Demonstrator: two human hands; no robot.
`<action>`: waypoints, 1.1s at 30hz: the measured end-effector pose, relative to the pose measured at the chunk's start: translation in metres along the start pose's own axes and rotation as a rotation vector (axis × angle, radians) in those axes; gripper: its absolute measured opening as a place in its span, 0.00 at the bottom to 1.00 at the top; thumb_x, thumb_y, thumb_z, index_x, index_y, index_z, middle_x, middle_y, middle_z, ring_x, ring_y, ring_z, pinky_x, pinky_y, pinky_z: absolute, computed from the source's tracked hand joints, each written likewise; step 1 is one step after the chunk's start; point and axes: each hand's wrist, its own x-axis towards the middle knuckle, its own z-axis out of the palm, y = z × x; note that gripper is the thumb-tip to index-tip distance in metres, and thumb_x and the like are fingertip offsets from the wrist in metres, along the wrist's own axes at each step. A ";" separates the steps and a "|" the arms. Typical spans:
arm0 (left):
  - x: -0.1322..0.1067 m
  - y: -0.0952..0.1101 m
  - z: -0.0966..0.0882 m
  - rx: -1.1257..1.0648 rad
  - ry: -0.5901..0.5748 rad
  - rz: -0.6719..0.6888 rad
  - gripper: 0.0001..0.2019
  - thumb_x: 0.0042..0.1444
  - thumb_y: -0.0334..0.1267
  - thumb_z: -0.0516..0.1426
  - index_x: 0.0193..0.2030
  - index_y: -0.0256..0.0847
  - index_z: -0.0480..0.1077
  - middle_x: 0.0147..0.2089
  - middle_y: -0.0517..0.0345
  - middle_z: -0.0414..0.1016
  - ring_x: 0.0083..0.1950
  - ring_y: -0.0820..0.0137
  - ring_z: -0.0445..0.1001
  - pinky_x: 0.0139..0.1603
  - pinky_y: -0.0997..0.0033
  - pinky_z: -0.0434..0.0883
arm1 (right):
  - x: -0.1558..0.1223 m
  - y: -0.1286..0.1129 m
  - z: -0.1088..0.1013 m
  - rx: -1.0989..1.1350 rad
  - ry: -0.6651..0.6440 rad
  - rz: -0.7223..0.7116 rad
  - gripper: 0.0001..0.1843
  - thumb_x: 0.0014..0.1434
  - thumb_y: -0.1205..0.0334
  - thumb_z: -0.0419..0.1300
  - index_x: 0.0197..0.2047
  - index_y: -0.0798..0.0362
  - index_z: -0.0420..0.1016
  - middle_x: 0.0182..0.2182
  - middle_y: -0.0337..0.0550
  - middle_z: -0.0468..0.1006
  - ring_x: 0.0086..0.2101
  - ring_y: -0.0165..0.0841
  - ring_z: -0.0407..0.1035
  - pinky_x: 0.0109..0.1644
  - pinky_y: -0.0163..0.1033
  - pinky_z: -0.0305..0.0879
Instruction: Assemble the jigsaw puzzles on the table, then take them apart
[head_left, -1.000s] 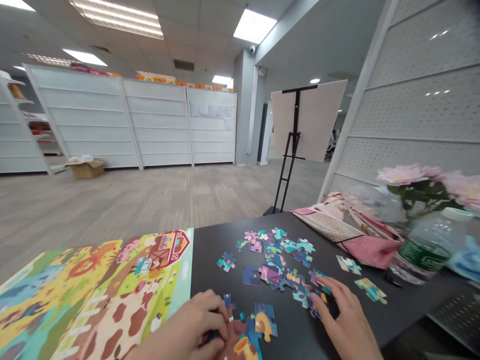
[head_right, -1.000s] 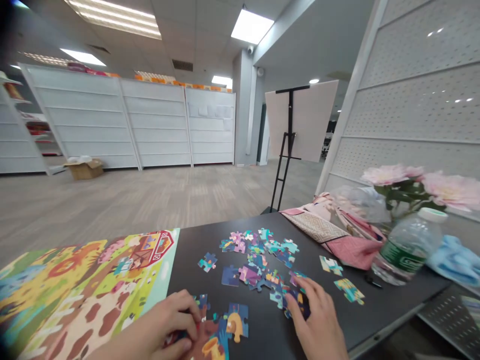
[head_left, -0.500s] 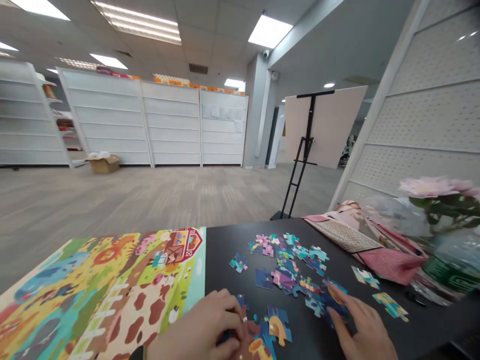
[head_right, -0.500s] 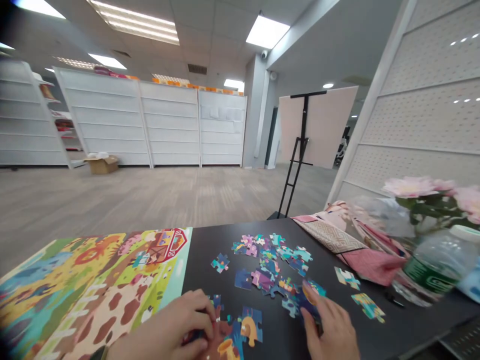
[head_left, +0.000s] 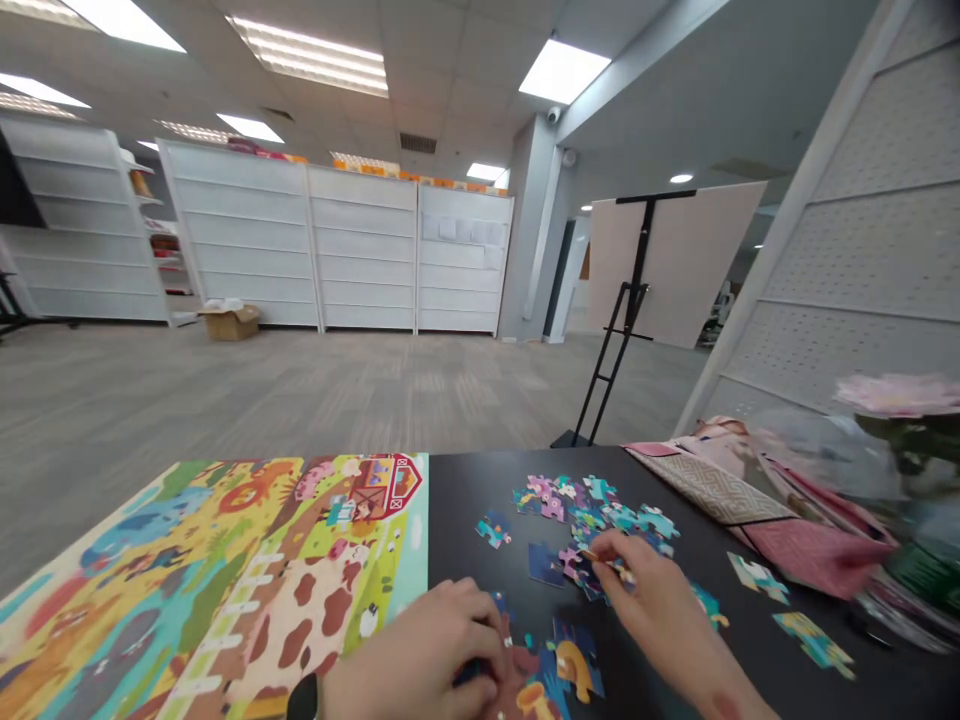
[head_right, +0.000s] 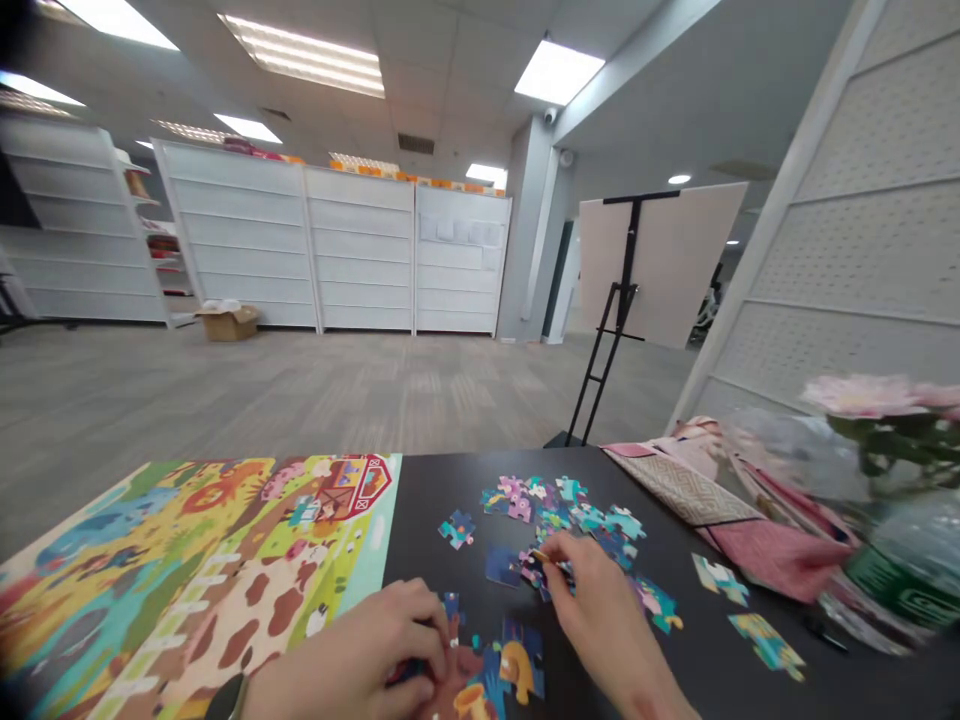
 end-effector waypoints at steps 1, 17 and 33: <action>0.000 0.000 0.000 -0.001 0.001 -0.002 0.10 0.55 0.28 0.67 0.39 0.48 0.75 0.48 0.68 0.76 0.51 0.69 0.72 0.55 0.72 0.65 | 0.004 -0.005 0.000 -0.014 -0.065 0.012 0.11 0.63 0.58 0.49 0.36 0.47 0.72 0.34 0.42 0.80 0.36 0.39 0.74 0.42 0.43 0.66; 0.001 -0.001 -0.002 -0.013 -0.040 -0.015 0.10 0.58 0.28 0.63 0.42 0.48 0.76 0.50 0.65 0.76 0.52 0.66 0.71 0.55 0.68 0.64 | 0.015 -0.039 0.029 0.429 -0.428 -0.039 0.11 0.64 0.58 0.55 0.39 0.51 0.78 0.29 0.37 0.79 0.31 0.33 0.70 0.33 0.34 0.61; 0.013 0.010 -0.006 0.081 -0.214 -0.097 0.28 0.56 0.28 0.58 0.63 0.54 0.67 0.67 0.61 0.65 0.62 0.56 0.63 0.64 0.54 0.63 | -0.015 -0.012 0.017 0.191 -0.258 -0.097 0.15 0.67 0.61 0.52 0.49 0.47 0.78 0.51 0.47 0.77 0.53 0.41 0.71 0.60 0.48 0.66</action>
